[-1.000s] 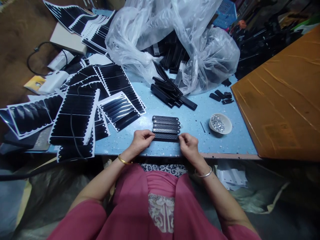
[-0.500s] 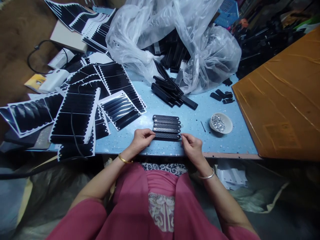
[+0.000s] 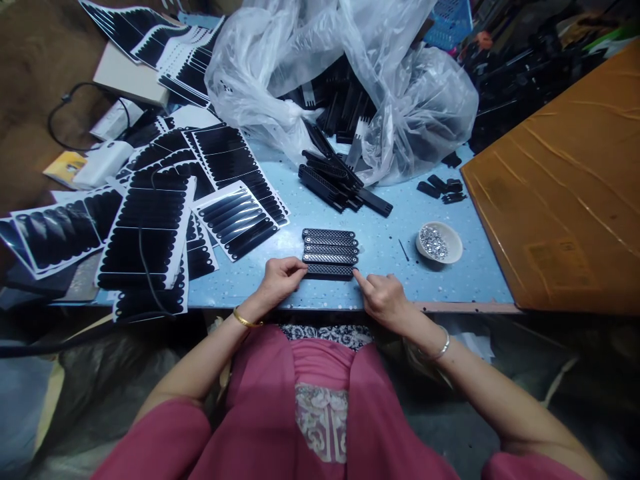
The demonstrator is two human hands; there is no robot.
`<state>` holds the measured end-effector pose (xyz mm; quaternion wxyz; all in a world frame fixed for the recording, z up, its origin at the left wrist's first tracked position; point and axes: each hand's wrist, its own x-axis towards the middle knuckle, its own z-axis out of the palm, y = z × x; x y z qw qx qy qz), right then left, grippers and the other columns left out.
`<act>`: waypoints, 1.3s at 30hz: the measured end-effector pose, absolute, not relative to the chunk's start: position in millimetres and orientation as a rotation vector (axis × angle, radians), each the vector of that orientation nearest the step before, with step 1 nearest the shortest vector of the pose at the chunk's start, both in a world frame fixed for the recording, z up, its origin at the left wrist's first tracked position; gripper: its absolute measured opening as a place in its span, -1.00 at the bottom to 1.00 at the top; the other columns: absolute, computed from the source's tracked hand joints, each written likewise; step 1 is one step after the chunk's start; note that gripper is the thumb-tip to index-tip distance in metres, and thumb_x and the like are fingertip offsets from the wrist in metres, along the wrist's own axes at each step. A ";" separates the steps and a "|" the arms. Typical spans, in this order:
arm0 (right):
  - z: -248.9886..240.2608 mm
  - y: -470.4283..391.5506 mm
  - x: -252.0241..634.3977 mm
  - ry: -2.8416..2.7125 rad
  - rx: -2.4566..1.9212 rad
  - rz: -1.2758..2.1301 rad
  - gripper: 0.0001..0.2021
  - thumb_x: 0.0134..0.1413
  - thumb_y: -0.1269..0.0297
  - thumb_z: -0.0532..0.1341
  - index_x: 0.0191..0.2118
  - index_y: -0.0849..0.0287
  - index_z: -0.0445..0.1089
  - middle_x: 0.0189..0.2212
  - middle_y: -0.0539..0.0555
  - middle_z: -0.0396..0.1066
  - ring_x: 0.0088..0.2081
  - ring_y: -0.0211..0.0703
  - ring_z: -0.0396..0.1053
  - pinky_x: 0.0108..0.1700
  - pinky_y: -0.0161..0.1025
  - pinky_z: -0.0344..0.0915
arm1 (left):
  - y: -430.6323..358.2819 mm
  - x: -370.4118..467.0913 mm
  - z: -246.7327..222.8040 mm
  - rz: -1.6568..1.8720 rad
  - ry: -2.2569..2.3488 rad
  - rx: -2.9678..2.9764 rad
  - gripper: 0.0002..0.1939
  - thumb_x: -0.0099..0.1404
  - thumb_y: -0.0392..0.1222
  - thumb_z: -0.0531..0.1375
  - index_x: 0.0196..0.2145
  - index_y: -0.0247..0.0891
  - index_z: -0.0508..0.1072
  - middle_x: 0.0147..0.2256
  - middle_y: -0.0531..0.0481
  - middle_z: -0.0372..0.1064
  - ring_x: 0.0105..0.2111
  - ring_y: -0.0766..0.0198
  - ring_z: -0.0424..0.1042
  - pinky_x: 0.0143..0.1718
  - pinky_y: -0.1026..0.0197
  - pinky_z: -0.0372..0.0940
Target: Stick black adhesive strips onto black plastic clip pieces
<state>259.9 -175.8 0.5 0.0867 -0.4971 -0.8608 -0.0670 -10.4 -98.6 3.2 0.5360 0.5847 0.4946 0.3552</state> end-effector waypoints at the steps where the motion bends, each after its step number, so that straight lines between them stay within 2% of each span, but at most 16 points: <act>1: 2.4 -174.6 262.5 -2.600 -1.458 -0.189 -0.48 -0.04 0.57 0.10 0.11 0.34 0.38 -0.50 0.13 0.39 -0.49 -0.17 0.22 -0.44 -0.22 -0.02 | -98.8 -10.2 3.7 0.841 1.177 1.394 -0.88 0.09 -0.23 0.25 -0.45 -0.34 0.56 -0.60 0.03 0.44 -0.74 0.43 0.32 -0.69 0.41 0.16; 6: 4.4 -167.9 274.7 -2.650 -1.341 -0.058 -0.44 -0.05 0.61 0.08 0.15 0.37 0.33 -0.45 0.13 0.43 -0.46 -0.17 0.28 -0.42 -0.24 0.08 | -99.6 -10.0 6.7 0.815 1.181 1.359 -0.88 0.09 -0.24 0.25 -0.44 -0.34 0.55 -0.59 0.03 0.45 -0.73 0.42 0.34 -0.68 0.41 0.19; 10: 0.0 -162.1 281.9 -2.573 -1.241 0.131 -0.43 -0.02 0.61 0.04 0.17 0.28 0.30 -0.47 0.07 0.42 -0.45 -0.21 0.31 -0.41 -0.30 0.19 | -98.8 -12.8 7.6 0.789 1.195 1.336 -0.87 0.11 -0.22 0.25 -0.41 -0.34 0.56 -0.61 0.06 0.43 -0.74 0.46 0.26 -0.70 0.41 0.17; 14: -0.7 -162.0 284.0 -2.606 -1.224 0.123 -0.42 -0.01 0.59 0.04 0.19 0.29 0.28 -0.48 0.09 0.44 -0.47 -0.19 0.33 -0.42 -0.30 0.22 | -96.6 -18.2 9.0 0.779 1.225 1.391 -0.86 0.14 -0.23 0.24 -0.39 -0.34 0.59 -0.61 0.06 0.44 -0.74 0.44 0.26 -0.69 0.40 0.17; 16: -0.3 -163.0 283.3 -2.624 -1.219 0.091 -0.43 0.01 0.59 0.04 0.19 0.32 0.27 -0.48 0.11 0.44 -0.47 -0.18 0.32 -0.42 -0.28 0.22 | -95.9 -19.9 10.1 0.767 1.218 1.493 -0.86 0.17 -0.26 0.23 -0.37 -0.32 0.60 -0.54 0.01 0.52 -0.67 0.40 0.36 -0.61 0.37 0.25; 19: -0.3 -163.5 281.6 -2.632 -1.188 0.036 -0.47 0.02 0.58 0.04 0.16 0.36 0.29 -0.49 0.12 0.44 -0.48 -0.18 0.32 -0.42 -0.27 0.20 | -96.5 -20.2 10.8 0.773 1.183 1.729 -0.83 0.18 -0.34 0.21 -0.36 -0.27 0.63 -0.38 -0.05 0.59 -0.44 0.26 0.54 -0.36 0.29 0.39; 22: -1.4 -163.6 280.7 -2.637 -1.187 -0.001 -0.48 0.01 0.58 0.03 0.14 0.37 0.30 -0.52 0.11 0.42 -0.50 -0.18 0.29 -0.44 -0.26 0.15 | -98.3 -19.8 9.9 0.776 1.160 1.896 -0.79 0.18 -0.38 0.20 -0.31 -0.23 0.63 -0.30 -0.07 0.60 -0.33 0.19 0.57 -0.23 0.22 0.41; 33: -7.1 -165.6 280.8 -2.616 -1.181 -0.022 -0.47 0.00 0.59 0.04 0.15 0.40 0.28 -0.51 0.10 0.40 -0.50 -0.18 0.25 -0.43 -0.23 0.09 | -106.5 -26.2 4.3 0.811 1.206 1.922 -0.75 0.20 -0.35 0.22 -0.17 -0.30 0.61 -0.32 -0.11 0.60 -0.42 0.21 0.57 -0.36 0.27 0.40; 39: -4.1 -165.5 278.0 -2.616 -1.163 -0.069 -0.46 0.01 0.58 0.04 0.18 0.41 0.24 -0.52 0.09 0.40 -0.51 -0.17 0.24 -0.43 -0.22 0.07 | -109.7 -16.6 3.0 0.930 1.248 1.940 -0.85 0.22 -0.32 0.24 -0.28 -0.26 0.62 -0.34 -0.06 0.60 -0.39 0.24 0.57 -0.33 0.28 0.40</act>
